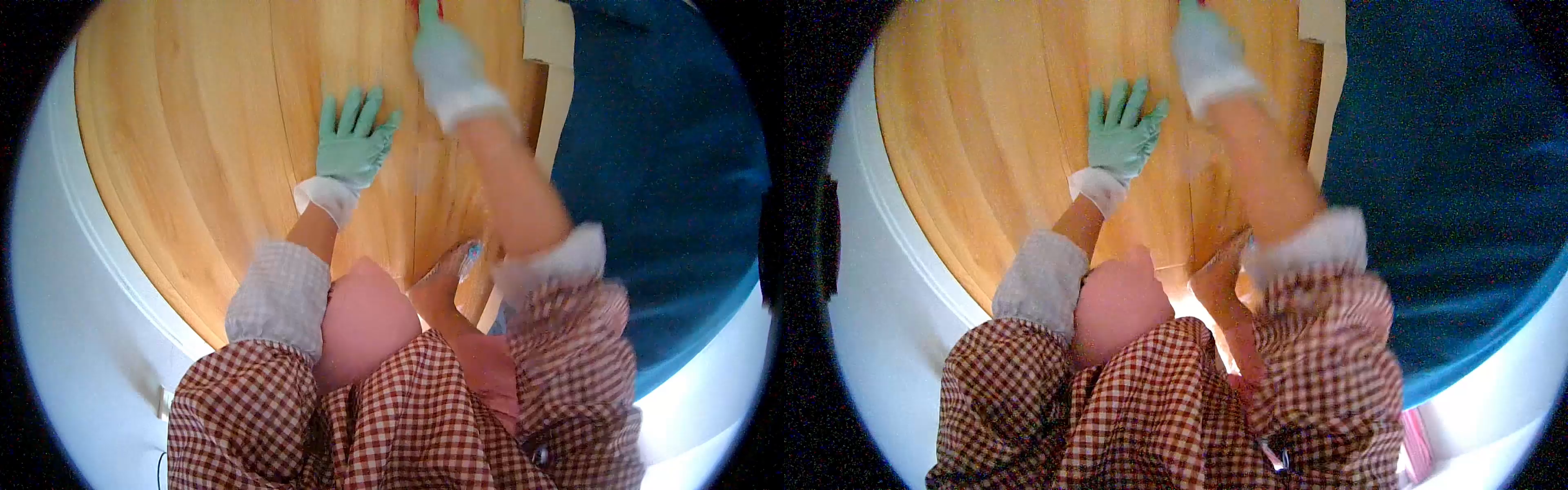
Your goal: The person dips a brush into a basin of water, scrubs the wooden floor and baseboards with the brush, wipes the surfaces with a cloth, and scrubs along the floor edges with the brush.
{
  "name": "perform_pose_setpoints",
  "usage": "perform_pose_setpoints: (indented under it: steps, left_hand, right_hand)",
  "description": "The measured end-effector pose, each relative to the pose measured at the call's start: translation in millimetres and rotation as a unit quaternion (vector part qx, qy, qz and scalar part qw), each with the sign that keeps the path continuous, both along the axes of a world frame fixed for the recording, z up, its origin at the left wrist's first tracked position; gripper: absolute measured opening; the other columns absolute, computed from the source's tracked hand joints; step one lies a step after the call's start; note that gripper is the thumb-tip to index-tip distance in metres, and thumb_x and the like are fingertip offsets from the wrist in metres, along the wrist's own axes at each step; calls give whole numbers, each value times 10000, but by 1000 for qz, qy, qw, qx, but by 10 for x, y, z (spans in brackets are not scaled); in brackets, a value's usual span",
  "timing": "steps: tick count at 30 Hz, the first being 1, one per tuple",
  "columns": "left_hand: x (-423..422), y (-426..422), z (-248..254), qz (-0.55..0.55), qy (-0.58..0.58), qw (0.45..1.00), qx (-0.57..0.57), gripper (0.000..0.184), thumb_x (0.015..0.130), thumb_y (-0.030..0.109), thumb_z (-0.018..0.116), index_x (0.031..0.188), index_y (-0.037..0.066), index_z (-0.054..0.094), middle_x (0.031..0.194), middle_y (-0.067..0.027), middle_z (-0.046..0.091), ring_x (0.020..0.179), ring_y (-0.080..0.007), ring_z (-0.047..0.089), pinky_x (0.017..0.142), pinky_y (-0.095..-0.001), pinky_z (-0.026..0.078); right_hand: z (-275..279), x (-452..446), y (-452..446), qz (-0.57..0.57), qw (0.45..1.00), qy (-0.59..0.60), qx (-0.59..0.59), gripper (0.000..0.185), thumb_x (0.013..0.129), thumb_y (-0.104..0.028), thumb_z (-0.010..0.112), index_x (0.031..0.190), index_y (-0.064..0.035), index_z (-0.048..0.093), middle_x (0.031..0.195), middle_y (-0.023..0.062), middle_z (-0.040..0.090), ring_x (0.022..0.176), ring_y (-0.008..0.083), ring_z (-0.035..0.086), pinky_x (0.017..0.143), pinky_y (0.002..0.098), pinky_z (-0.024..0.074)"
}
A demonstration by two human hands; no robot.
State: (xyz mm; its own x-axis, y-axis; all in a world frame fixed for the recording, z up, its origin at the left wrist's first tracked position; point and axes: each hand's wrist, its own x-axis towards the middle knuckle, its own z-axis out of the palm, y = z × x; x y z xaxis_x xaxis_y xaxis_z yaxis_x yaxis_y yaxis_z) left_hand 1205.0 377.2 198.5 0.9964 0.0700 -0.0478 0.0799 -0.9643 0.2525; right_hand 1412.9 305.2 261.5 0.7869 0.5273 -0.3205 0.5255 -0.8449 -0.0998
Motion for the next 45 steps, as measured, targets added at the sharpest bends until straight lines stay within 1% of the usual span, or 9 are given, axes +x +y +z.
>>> perform_pose_setpoints:
  steps: [8, 16, 24, 28, 31, 38, 40, 42, 45]
  left_hand:
    - [-314, -148, 19, 3, 12, 998, -57, 417, 1010, 368, 520, 1418, 343, 599, 1628, -72, 418, 1503, -355, 364, 1250, -619, 119]
    - [-257, -83, -39, 11, 44, 997, -67, 452, 1008, 362, 518, 1458, 343, 556, 1639, -76, 399, 1523, -350, 331, 1252, -617, 120]
    - [-291, -166, -52, 5, 32, 996, -88, 460, 996, 357, 537, 1455, 325, 560, 1626, -58, 415, 1507, -339, 347, 1244, -625, 156]
    - [-286, -90, 91, -2, 21, 999, -34, 458, 1001, 362, 529, 1456, 317, 560, 1630, -61, 408, 1509, -339, 343, 1245, -624, 155]
    - [-320, -223, -172, 6, 13, 996, -82, 454, 1003, 358, 528, 1454, 319, 561, 1621, -77, 419, 1505, -343, 350, 1241, -629, 160]
    - [-342, -252, -91, -9, 51, 997, -60, 436, 1011, 337, 510, 1444, 344, 563, 1625, -75, 417, 1505, -344, 355, 1241, -618, 163]
    - [-364, -234, -100, -13, 74, 995, -69, 436, 1013, 325, 506, 1445, 343, 560, 1633, -72, 406, 1514, -344, 343, 1248, -605, 152]
    - [-255, -240, -71, -6, 54, 996, -72, 437, 1013, 310, 507, 1447, 336, 557, 1637, -73, 399, 1518, -343, 337, 1251, -595, 150]
    - [-318, -280, -159, 12, 35, 989, -141, 434, 1016, 306, 506, 1446, 329, 558, 1641, -65, 396, 1516, -328, 341, 1243, -607, 154]
  right_hand:
    - [480, -1818, -1005, -34, 983, 144, -109, 787, 952, -47, 558, 1643, -121, 189, 833, 200, 710, 633, 353, 704, 537, 488, 561]
    - [-33, 202, 175, -66, 991, 104, 53, 675, 984, -87, 517, 1606, -65, 258, 872, 225, 720, 769, 395, 722, 666, 549, 573]
    - [251, -1188, -705, -97, 965, 218, -107, 700, 999, -69, 471, 1639, -107, 191, 883, 240, 724, 761, 402, 724, 652, 556, 567]
    - [-38, 221, 138, 35, 999, 13, 2, 731, 978, -86, 512, 1621, -17, 171, 945, 257, 703, 773, 401, 695, 638, 502, 548]
    - [153, 622, 447, -37, 997, 71, 16, 782, 930, -17, 559, 1596, 69, 159, 958, 241, 703, 791, 376, 704, 628, 469, 565]
    - [269, -1475, -912, -15, 948, 237, -213, 676, 1038, -149, 444, 1651, -74, 170, 919, 241, 722, 773, 367, 733, 681, 497, 593]
    - [62, -1118, -856, 27, 987, 138, 72, 656, 1038, -138, 427, 1644, -78, 182, 1003, 283, 705, 775, 420, 705, 657, 535, 543]
    - [-157, -454, -564, -4, 987, 105, 121, 607, 1045, -106, 398, 1625, -55, 226, 1074, 298, 690, 781, 439, 687, 649, 550, 510]
    - [-166, 643, 460, 76, 994, 7, -77, 596, 1006, -68, 463, 1570, 14, 289, 974, 268, 723, 819, 405, 726, 665, 505, 577]
